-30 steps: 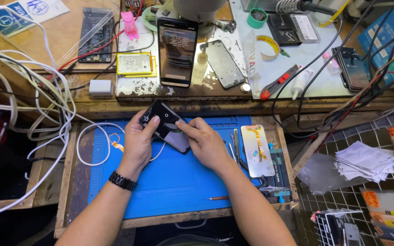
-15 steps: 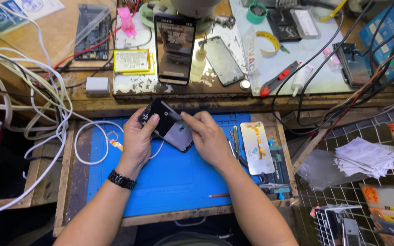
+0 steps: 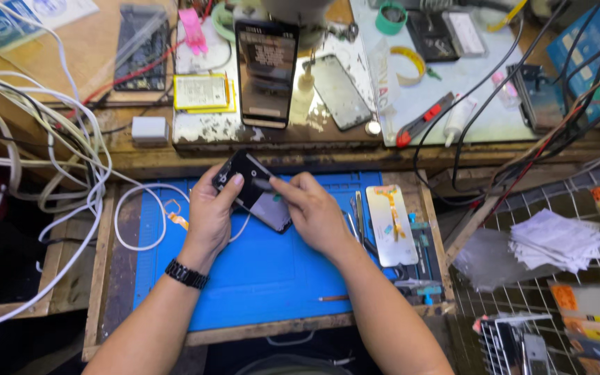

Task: The person uses a metal spudger to pry and separate the screen assembly from the smartphone chassis. They carefully work the tool along the edges of the device to release the adhesive or clips holding the screen in place. The person holds the phone steady with one hand while manipulating the tool with the other.

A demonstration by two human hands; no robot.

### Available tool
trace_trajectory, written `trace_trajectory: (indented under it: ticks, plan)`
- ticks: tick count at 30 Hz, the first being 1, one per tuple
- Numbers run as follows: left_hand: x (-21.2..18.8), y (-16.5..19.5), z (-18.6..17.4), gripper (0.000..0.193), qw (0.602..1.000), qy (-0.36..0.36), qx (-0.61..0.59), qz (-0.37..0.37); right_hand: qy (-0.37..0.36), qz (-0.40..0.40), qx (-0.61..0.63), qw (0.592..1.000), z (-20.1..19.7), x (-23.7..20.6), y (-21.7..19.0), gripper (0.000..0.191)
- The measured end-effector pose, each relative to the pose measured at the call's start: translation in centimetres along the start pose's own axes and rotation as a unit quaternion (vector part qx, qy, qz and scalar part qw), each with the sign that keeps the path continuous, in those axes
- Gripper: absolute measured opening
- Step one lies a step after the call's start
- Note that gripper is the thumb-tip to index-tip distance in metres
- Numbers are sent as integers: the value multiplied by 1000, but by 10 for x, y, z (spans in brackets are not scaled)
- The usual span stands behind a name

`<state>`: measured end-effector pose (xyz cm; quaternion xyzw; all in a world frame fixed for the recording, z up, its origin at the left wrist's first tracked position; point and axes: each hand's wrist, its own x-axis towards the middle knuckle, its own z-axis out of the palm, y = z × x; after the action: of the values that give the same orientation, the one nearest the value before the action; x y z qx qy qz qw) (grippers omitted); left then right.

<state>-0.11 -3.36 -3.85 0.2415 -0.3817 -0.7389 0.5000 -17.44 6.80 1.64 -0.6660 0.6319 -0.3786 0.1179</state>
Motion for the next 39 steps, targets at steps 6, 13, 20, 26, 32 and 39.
trace_trajectory:
  ticks: [6,13,20,26,32,39]
  plan:
    - [0,1,1,30,1000,5,5,2,23,18,-7,1000,-1,1,-2,42]
    - [1,2,1,28,1000,4,16,-1,9,8,-10,1000,-1,2,-5,42]
    - [-1,-1,1,29,1000,-16,-1,-1,1,2,-10,1000,-1,0,-2,47]
    - [2,-1,-2,29,1000,11,28,-2,21,1,-21,1000,-2,1,-1,47]
    - [1,-1,0,29,1000,7,26,7,-24,-13,-7,1000,-1,0,-2,47]
    - [0,3,2,28,1000,2,8,1,32,-4,-10,999,-2,-1,0,46]
